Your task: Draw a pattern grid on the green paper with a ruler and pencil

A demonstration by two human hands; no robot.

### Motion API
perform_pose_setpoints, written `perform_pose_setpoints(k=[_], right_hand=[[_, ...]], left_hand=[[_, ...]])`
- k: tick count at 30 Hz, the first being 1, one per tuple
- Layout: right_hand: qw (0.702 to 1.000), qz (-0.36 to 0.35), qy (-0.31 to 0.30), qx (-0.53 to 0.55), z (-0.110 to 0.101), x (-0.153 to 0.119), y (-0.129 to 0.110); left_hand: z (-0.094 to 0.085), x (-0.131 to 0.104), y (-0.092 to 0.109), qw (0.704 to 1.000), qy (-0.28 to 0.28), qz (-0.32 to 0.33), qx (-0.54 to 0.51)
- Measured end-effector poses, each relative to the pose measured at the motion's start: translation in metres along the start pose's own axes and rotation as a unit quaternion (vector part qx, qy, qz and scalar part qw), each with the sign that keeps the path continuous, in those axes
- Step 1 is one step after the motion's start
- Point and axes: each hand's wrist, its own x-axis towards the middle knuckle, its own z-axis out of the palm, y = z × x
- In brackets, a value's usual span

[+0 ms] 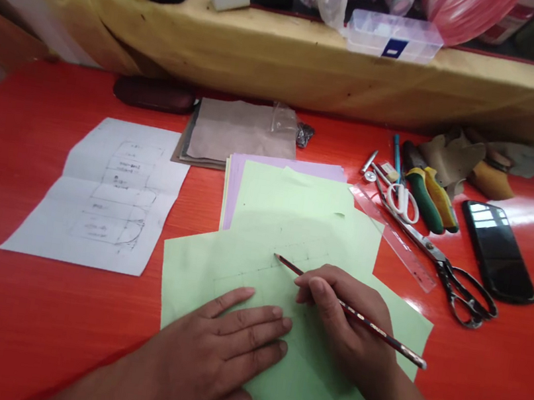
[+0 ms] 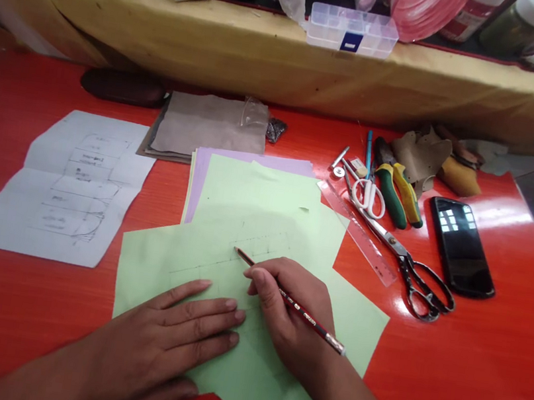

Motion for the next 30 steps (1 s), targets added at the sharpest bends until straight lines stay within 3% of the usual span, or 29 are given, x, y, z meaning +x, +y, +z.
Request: perform_pose_setpoints(k=[30], right_hand=[[1.000, 0.001, 0.007, -0.002, 0.0004, 0.0003, 0.0011]], left_hand=[[0.0009, -0.0023, -0.0006, 1.000, 0.002, -0.005, -0.029]])
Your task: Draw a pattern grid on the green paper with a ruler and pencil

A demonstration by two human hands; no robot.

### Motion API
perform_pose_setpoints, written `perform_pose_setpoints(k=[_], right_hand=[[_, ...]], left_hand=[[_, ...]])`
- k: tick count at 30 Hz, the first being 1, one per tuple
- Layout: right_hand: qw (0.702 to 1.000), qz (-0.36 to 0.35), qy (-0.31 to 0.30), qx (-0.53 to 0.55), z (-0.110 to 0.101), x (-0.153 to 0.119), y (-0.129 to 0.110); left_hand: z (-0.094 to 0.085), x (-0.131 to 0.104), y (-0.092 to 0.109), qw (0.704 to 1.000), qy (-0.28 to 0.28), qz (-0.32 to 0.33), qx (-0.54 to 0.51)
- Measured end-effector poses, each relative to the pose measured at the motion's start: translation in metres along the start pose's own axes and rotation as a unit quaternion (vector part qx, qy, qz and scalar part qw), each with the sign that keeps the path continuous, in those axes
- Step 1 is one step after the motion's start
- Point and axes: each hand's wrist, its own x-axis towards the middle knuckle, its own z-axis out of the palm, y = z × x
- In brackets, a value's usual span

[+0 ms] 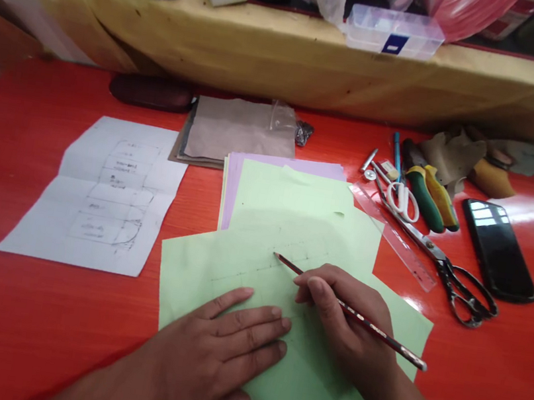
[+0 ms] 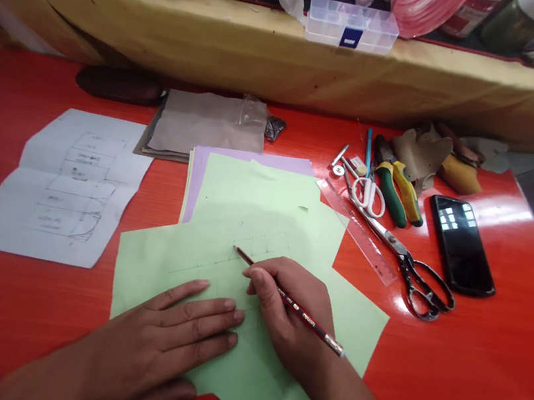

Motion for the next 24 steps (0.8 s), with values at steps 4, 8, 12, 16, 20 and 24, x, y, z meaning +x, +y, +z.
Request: perform_pose_setpoints(k=[4, 8, 12, 16, 20, 24], right_hand=[[1.000, 0.005, 0.002, -0.006, 0.0009, 0.0009, -0.0007], [1.000, 0.008, 0.004, -0.004, 0.0015, 0.0005, -0.0013], [1.000, 0.019, 0.006, -0.008, 0.0013, -0.0008, -0.0011], [1.000, 0.020, 0.009, -0.009, 0.0009, -0.0013, -0.0007], [1.000, 0.014, 0.008, -0.001, 0.0005, -0.0012, -0.0010], [1.000, 0.006, 0.001, 0.006, 0.0005, -0.0003, -0.0010]], left_hand=[[0.0003, 0.0000, 0.0006, 1.000, 0.001, 0.003, 0.002], [-0.0002, 0.0008, 0.0007, 1.000, -0.008, -0.001, -0.001], [-0.0010, 0.0004, 0.0006, 1.000, -0.022, -0.007, -0.003], [-0.0013, -0.0003, 0.0006, 0.999, -0.018, -0.015, -0.022], [-0.0013, -0.0001, 0.0002, 0.999, -0.015, -0.014, -0.029], [-0.0009, 0.0002, -0.0001, 1.000, -0.018, -0.011, -0.018]])
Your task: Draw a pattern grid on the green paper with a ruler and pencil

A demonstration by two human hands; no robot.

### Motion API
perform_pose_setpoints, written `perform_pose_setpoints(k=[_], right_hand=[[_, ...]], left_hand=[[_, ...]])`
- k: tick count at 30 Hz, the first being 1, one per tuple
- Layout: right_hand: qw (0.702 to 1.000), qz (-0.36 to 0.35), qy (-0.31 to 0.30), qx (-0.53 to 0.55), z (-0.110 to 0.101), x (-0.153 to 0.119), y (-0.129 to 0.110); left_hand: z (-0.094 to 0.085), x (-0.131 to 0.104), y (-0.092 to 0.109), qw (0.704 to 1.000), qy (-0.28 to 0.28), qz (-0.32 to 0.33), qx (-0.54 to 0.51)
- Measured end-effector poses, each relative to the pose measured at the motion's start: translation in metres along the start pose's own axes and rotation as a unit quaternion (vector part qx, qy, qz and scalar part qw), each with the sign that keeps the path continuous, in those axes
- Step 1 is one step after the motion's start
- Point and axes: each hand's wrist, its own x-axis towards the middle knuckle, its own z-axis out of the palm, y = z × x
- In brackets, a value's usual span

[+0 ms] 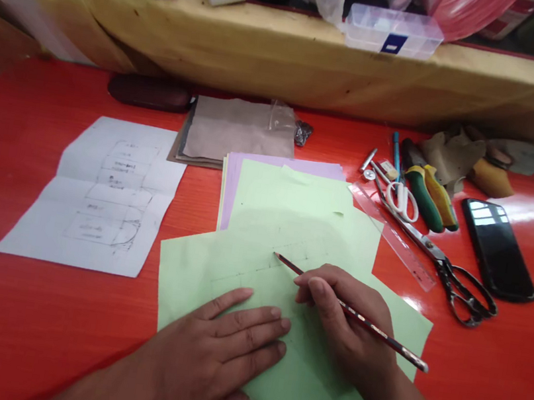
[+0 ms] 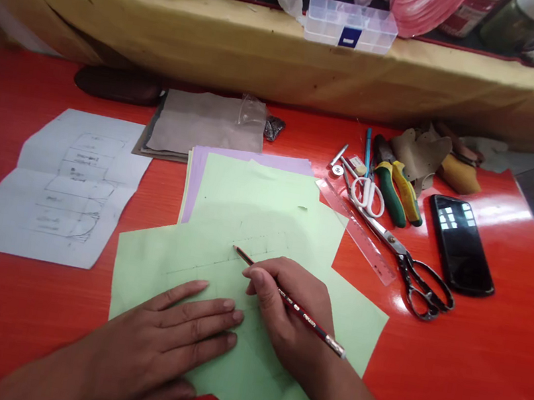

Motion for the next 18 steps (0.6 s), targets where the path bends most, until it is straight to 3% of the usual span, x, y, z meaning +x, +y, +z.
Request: perform_pose_setpoints(k=[18], right_hand=[[1.000, 0.014, 0.012, -0.018, 0.0015, -0.0002, 0.0001]], left_hand=[[0.0007, -0.0002, -0.0003, 1.000, 0.010, 0.002, -0.010]])
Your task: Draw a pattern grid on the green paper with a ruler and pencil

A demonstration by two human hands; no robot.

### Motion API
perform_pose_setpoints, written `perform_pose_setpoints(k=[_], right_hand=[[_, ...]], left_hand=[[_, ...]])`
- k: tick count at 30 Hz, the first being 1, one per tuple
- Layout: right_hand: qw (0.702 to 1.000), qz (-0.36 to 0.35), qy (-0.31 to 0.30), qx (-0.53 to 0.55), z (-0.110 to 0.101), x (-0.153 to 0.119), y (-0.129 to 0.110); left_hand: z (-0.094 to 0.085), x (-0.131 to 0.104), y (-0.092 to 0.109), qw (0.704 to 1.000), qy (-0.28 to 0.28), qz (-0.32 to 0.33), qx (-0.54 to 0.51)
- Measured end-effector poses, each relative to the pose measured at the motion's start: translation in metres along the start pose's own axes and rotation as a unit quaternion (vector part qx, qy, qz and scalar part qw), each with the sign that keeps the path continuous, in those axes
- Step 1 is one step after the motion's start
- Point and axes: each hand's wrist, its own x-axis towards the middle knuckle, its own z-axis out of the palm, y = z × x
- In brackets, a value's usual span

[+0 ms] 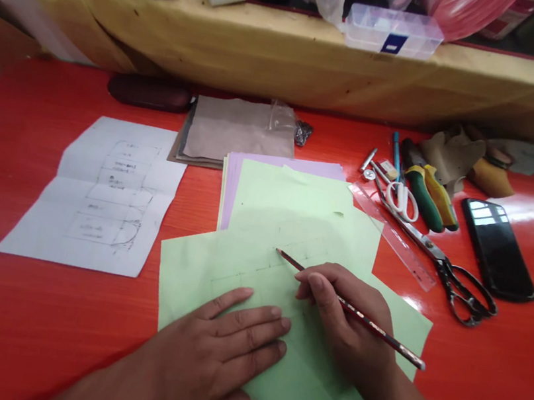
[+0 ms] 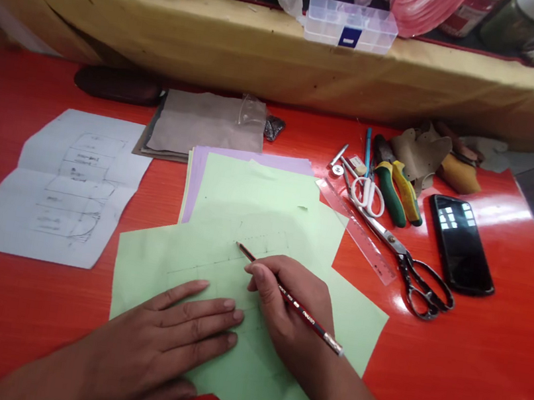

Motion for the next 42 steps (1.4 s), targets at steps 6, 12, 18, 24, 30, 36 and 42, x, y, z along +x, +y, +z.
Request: perform_pose_setpoints(k=[6, 12, 18, 24, 30, 36, 42], right_hand=[[1.000, 0.001, 0.013, 0.004, -0.0004, 0.0000, -0.0018], [1.000, 0.005, 0.001, 0.009, -0.0006, 0.0006, -0.0026], [1.000, 0.000, -0.002, 0.008, -0.0008, 0.0011, -0.0012], [1.000, -0.002, 0.002, -0.001, -0.0001, 0.0001, 0.0003], [1.000, -0.001, 0.007, -0.008, -0.0001, -0.0015, -0.0007], [1.000, -0.002, 0.022, 0.004, -0.0014, -0.0007, -0.0006], [1.000, -0.001, 0.011, 0.009, -0.0013, -0.0016, 0.0007]], left_hand=[[-0.0005, 0.0002, 0.0007, 1.000, -0.006, 0.000, 0.013], [-0.0007, -0.0006, 0.0007, 1.000, -0.010, -0.006, -0.004], [-0.0013, 0.0014, 0.0006, 0.999, -0.006, 0.009, 0.041], [-0.0016, 0.0008, 0.0002, 0.999, -0.006, 0.011, 0.035], [-0.0021, 0.0032, 0.0012, 0.999, -0.002, 0.012, 0.044], [-0.0019, 0.0027, 0.0015, 0.999, -0.004, 0.010, 0.045], [-0.0019, 0.0021, 0.0018, 1.000, 0.000, 0.007, 0.025]])
